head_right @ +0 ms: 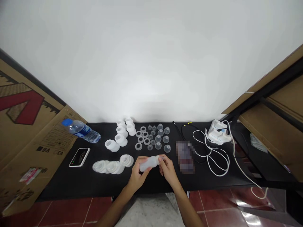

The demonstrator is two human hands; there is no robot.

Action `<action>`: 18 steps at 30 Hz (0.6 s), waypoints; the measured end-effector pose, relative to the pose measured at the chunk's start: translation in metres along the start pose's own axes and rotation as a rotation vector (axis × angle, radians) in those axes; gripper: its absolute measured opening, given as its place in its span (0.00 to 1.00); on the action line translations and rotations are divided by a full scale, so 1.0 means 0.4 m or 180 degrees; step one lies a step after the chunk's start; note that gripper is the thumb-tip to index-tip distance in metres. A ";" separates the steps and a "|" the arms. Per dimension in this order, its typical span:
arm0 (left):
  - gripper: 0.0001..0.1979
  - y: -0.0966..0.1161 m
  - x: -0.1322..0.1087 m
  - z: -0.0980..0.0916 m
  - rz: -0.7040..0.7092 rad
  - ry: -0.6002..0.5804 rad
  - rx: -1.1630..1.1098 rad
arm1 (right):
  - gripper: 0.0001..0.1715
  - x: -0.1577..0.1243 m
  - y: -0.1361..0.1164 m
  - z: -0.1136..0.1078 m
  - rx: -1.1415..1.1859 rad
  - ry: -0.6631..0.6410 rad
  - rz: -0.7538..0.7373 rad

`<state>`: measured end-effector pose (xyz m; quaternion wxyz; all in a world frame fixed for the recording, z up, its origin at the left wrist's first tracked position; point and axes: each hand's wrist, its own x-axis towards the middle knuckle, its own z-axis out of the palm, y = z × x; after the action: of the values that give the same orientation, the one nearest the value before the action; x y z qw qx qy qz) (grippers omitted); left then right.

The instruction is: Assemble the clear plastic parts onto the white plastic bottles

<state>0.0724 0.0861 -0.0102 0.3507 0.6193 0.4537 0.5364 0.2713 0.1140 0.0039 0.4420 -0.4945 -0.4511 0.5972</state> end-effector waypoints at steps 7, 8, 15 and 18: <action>0.18 0.021 0.005 -0.004 -0.0636 -0.0125 0.0064 | 0.36 0.004 -0.028 -0.001 0.0095 -0.0009 -0.0095; 0.19 0.024 0.007 -0.006 -0.0689 -0.0200 0.0051 | 0.36 0.004 -0.037 0.000 0.0141 -0.0080 -0.0108; 0.20 0.032 0.020 -0.016 -0.0622 -0.0593 -0.0172 | 0.31 0.009 -0.069 0.005 0.0159 -0.0333 -0.0015; 0.20 0.028 0.021 -0.019 -0.0501 -0.0638 -0.0111 | 0.31 0.009 -0.059 0.008 0.0037 -0.0226 -0.0112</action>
<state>0.0673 0.0899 0.0043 0.4460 0.6261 0.4541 0.4504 0.2698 0.1219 0.0267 0.4390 -0.4624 -0.4716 0.6091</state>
